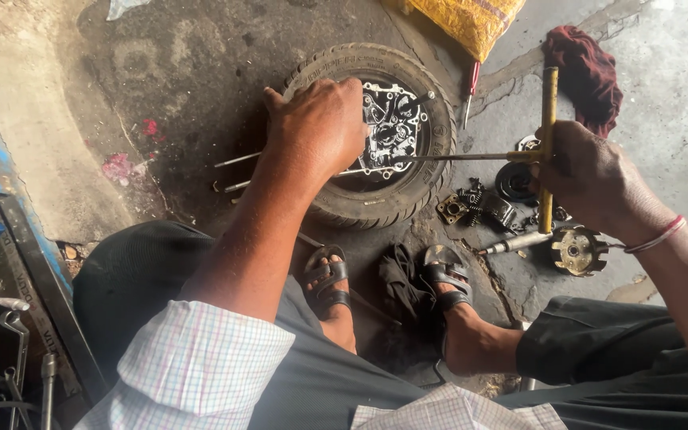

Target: Assembling and repairing internal components of a motorcycle engine case.

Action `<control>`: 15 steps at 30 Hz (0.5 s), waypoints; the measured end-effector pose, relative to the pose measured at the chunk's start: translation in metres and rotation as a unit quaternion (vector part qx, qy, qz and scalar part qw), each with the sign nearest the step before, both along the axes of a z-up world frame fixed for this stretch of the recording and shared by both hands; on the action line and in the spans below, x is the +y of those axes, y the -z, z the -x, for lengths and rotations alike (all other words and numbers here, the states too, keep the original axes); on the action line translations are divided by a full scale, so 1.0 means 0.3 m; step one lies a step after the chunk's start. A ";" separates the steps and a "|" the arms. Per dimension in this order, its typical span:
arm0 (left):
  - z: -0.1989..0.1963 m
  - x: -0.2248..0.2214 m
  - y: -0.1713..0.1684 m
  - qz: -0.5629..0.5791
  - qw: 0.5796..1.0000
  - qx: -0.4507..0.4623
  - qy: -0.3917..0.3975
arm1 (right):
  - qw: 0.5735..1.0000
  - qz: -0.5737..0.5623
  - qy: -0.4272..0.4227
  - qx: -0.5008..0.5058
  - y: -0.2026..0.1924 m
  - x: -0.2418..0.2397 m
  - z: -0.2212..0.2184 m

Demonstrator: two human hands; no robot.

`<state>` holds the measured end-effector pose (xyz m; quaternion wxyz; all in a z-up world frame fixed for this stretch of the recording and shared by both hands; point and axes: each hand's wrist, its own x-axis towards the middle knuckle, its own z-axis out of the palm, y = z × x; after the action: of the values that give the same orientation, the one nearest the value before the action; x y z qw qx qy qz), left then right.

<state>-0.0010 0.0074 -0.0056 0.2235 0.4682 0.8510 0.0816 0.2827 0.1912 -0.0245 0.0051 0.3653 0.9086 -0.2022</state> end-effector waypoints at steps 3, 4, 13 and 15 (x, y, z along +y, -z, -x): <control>-0.004 0.000 -0.004 -0.006 1.000 -0.008 0.002 | 1.000 -0.012 -0.023 0.016 0.015 0.002 -0.009; -0.005 0.002 -0.007 -0.004 1.000 -0.004 0.003 | 0.998 0.022 -0.018 0.056 0.017 -0.004 -0.008; -0.014 0.052 0.031 -0.051 0.998 0.002 0.041 | 0.908 0.247 0.183 0.285 0.111 -0.109 0.063; -0.028 0.091 0.081 -0.101 0.993 -0.006 0.059 | 0.898 0.245 0.176 0.321 0.209 -0.085 0.054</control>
<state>0.0073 0.0349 -0.0301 0.1851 0.5375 0.8077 0.1562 0.2664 0.1657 -0.0871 -0.2333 0.4221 0.7035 -0.5220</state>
